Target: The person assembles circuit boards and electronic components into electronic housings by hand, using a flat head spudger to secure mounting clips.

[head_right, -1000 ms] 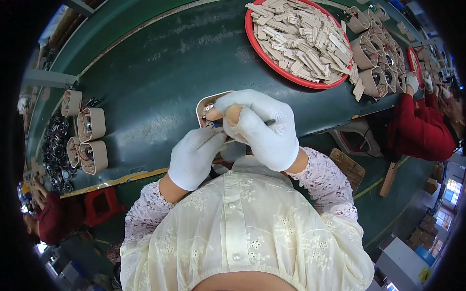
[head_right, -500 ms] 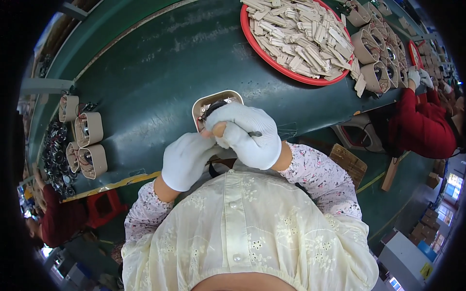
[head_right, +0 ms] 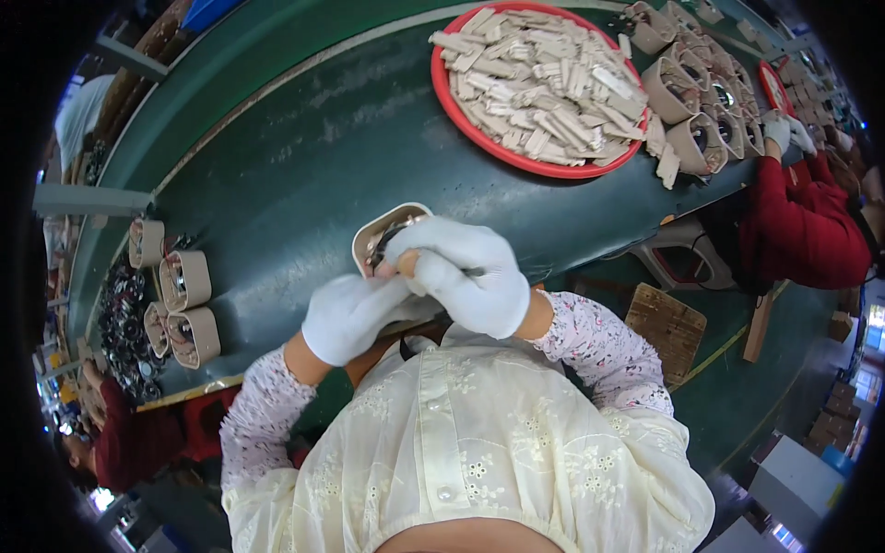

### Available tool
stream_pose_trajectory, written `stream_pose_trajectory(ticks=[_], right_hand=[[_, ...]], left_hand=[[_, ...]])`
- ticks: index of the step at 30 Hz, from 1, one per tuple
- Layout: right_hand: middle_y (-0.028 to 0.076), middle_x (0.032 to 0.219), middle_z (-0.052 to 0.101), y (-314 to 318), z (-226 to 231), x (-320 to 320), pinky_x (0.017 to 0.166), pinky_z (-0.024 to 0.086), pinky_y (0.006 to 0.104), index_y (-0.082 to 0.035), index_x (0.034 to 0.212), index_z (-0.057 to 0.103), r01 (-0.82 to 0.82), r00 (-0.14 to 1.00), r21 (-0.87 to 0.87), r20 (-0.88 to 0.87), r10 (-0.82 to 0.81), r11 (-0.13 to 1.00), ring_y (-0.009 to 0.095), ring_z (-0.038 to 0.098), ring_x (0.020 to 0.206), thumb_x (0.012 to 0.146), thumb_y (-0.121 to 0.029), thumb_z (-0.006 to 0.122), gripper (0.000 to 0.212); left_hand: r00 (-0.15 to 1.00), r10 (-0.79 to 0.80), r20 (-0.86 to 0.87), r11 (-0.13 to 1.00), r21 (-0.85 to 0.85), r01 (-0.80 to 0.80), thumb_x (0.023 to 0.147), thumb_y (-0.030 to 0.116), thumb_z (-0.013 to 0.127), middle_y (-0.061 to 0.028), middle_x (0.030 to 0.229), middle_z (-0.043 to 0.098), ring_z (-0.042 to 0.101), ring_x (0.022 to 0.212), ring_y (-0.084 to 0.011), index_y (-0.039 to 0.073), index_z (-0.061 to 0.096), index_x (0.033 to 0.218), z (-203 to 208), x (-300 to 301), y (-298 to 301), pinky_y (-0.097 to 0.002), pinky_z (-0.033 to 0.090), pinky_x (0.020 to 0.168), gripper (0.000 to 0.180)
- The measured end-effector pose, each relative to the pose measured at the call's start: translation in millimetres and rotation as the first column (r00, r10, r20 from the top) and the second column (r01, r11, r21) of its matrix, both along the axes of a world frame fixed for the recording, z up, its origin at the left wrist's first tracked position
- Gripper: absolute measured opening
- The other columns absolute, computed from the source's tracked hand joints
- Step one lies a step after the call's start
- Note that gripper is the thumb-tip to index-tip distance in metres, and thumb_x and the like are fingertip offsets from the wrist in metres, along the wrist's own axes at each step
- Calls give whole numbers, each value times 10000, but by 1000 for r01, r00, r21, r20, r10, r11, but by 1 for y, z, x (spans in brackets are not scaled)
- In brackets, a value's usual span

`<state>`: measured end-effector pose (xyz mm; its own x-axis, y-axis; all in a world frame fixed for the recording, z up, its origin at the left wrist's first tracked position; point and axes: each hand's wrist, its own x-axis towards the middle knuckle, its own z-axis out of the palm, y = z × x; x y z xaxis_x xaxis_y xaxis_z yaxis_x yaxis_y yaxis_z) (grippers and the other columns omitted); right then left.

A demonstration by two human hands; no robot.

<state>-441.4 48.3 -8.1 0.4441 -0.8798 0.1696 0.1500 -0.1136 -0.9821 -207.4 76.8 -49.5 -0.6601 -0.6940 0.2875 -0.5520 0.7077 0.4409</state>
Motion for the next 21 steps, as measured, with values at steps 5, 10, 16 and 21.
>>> stream_pose_trajectory(ticks=[5, 10, 16, 21], right_hand=[[89, 973, 722, -51, 31, -36, 715, 525, 289, -7, 1041, 731, 367, 824, -236, -365, -433, 899, 154, 667, 772, 968, -120, 635, 165], [160, 976, 713, -167, -7, -77, 829, 529, 388, -56, 1036, 751, 143, 327, -568, -746, -580, 811, 325, 684, 908, 949, -263, 649, 246], [156, 1098, 725, -225, 9, -19, 896, 547, 458, -174, 1143, 750, 47, 250, -628, -746, -618, 777, 369, 682, 1030, 948, -415, 617, 337], [186, 1125, 733, -251, 4, 15, 864, 566, 476, -87, 1127, 757, -120, -56, -478, -872, -486, 870, 361, 711, 1033, 946, -331, 648, 323]], left_hand=[[986, 83, -145, 995, -48, -91, 775, 90, 656, -16, 936, 710, 645, 694, -243, 143, 670, 1249, -9, -7, 7, -348, 509, 638, 478], [983, 81, -167, 994, -58, -92, 759, 111, 795, -76, 935, 719, 686, 770, -282, 91, 701, 1192, -6, -11, 6, -364, 535, 664, 444], [981, 107, -162, 992, -54, -117, 731, 150, 834, -68, 903, 705, 675, 756, -276, 98, 702, 1190, -10, -11, 7, -374, 524, 658, 480], [969, 135, -206, 987, -56, -149, 806, 158, 747, -20, 831, 701, 635, 652, -218, 128, 722, 1176, -7, -12, 9, -339, 501, 608, 372]])
